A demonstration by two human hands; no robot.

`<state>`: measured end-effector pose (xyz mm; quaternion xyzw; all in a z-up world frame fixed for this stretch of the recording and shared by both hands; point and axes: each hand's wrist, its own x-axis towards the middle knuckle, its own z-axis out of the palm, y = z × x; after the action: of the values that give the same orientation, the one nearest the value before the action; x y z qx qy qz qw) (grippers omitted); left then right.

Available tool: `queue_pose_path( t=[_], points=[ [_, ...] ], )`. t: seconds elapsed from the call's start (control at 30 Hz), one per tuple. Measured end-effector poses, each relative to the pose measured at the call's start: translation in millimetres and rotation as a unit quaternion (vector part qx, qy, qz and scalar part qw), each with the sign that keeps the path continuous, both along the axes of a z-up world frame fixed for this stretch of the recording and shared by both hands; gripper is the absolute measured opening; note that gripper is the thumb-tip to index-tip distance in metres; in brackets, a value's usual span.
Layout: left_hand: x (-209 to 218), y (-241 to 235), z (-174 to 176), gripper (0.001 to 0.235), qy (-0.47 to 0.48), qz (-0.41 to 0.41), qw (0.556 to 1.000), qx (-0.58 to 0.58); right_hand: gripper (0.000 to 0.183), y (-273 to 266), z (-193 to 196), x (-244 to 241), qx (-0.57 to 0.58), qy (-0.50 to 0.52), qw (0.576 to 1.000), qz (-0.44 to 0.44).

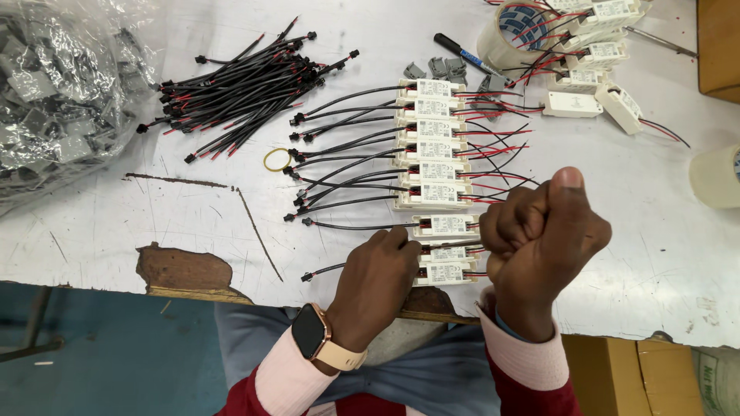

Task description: The person uses a screwdriver to attach black and red wires to a series of white electrical modules on a workbench. They repeatedly pick up a module, insert the wire ends into the terminals, and tighten the screws to secure the connections.

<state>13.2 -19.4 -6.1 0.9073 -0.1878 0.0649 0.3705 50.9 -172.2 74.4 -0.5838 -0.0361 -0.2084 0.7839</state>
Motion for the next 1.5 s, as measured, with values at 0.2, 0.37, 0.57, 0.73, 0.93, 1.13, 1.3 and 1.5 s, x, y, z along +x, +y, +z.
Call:
queue_pose_path(
  t=[0.2, 0.37, 0.57, 0.73, 0.93, 1.13, 1.3, 1.5],
  points=[
    [-0.2, 1.4, -0.6, 0.008, 0.025, 0.004, 1.000, -0.009, 0.053, -0.7, 0.5, 1.0, 0.002, 0.009, 1.000, -0.009],
    [0.7, -0.3, -4.4, 0.007, 0.039, 0.022, 0.999, -0.015, 0.054, -6.5, 7.8, 11.4, 0.032, 0.049, 0.998, 0.004],
    [-1.2, 0.6, -7.1, 0.007, 0.028, 0.022, 0.999, -0.022, 0.055, -2.9, 9.2, 9.0, 0.014, 0.040, 0.999, -0.008],
    [-1.2, 1.2, -7.5, 0.007, 0.025, 0.018, 0.999, -0.032, 0.054, 5.6, 8.5, 3.1, 0.006, 0.038, 0.999, -0.021],
    [0.5, 0.2, -8.4, 0.010, 0.030, 0.005, 0.999, -0.044, 0.052, 9.1, 0.5, 1.4, 0.002, 0.023, 0.999, -0.031],
    [7.4, -1.2, -10.0, 0.009, 0.025, -0.020, 0.999, -0.041, 0.050, -2.4, -2.1, 3.5, 0.038, 0.013, 0.999, -0.027],
    [13.9, 9.1, -8.2, 0.006, 0.058, -0.028, 0.993, -0.100, 0.049, -2.4, -5.0, -1.6, 0.049, -0.002, 0.998, -0.039],
    [6.7, 27.5, -11.1, 0.018, -0.022, -0.047, 0.996, -0.072, 0.046, -10.9, -8.6, -10.2, 0.095, 0.005, 0.995, -0.024]
  ],
)
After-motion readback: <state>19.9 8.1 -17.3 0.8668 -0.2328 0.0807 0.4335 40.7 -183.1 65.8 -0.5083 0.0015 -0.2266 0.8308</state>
